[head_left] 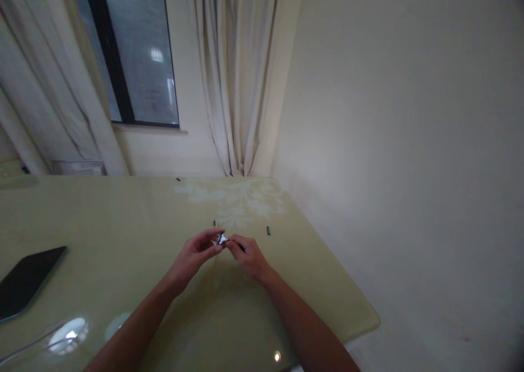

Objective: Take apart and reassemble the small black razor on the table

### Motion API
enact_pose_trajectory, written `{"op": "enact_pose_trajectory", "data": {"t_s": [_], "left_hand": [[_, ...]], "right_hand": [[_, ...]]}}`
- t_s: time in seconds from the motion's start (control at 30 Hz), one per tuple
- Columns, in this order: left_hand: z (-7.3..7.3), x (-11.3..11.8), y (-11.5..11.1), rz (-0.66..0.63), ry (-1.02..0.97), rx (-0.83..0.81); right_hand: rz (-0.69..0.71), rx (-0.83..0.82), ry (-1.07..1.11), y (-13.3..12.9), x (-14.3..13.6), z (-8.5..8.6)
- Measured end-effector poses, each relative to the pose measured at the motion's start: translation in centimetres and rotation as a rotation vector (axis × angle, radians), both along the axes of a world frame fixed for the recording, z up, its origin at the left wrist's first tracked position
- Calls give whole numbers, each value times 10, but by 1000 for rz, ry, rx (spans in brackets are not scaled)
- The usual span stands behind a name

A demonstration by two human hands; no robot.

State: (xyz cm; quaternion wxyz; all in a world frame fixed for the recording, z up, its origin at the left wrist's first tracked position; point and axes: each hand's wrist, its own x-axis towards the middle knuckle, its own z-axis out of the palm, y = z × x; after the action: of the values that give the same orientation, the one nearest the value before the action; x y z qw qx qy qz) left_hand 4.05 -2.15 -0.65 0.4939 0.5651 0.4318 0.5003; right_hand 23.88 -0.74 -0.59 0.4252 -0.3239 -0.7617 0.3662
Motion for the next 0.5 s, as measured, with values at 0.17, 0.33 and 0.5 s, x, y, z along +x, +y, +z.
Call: {"op": "enact_pose_trajectory", "data": {"t_s": [0.17, 0.33, 0.5], "left_hand": [[-1, -1, 0, 34, 19, -6], [-3, -1, 1, -1, 49, 11], [-3, 0, 1, 23, 21, 11]], "right_hand": [[-45, 15, -37, -1, -2, -3], [-54, 30, -30, -1, -2, -2], [-86, 12, -26, -2, -4, -2]]}}
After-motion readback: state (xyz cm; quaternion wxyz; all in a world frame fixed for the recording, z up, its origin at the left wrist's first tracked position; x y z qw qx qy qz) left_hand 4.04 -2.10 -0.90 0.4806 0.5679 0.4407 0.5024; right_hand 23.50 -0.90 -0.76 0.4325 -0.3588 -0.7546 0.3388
